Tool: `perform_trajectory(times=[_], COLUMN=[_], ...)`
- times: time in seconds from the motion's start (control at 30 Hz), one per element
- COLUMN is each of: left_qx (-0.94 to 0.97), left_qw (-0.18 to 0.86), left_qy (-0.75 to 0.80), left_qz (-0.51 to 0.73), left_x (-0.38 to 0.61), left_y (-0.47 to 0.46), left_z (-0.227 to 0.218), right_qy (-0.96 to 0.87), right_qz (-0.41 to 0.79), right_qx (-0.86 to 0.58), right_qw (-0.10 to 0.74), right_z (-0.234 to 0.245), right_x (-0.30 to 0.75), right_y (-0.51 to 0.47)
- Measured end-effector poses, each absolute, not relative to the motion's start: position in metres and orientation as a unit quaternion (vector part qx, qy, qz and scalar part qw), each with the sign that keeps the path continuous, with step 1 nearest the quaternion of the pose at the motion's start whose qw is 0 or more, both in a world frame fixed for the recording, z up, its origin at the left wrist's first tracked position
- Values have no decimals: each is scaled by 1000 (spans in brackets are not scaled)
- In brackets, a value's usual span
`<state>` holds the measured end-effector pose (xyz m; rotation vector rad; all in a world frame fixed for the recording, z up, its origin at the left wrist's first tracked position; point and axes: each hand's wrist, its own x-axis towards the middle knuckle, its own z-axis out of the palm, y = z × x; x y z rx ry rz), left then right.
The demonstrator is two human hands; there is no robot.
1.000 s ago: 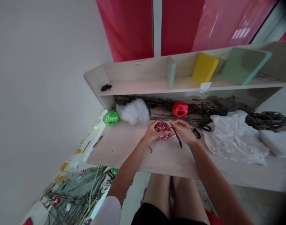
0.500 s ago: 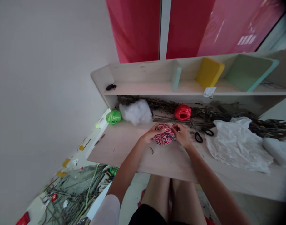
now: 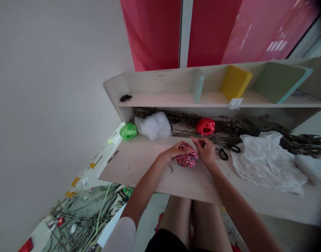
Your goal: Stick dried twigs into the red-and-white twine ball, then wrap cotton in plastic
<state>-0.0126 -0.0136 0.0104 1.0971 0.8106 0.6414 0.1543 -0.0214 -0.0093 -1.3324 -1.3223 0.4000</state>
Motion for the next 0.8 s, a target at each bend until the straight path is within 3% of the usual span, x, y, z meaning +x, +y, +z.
perform_trajectory(times=[0.17,0.4,0.57,0.8], left_qx=[484,508,456,355], left_qw=[741,741,739,720], left_qy=[366,374,389,378], left_qz=[288,231,307,461], left_x=[-17,-7,-8,-8], left_y=[-13,-18,-14,-7], left_z=[10,5,7,10], right_qy=[-593,-575,-575,-620], right_qz=[201,92,87,180], right_qx=[-561,-566,-584,-569], right_qw=[542,583,567,510], right_z=[-11,-9,-9,-17], right_x=[150,151,154,153], right_y=[-23,-24,-22,-19])
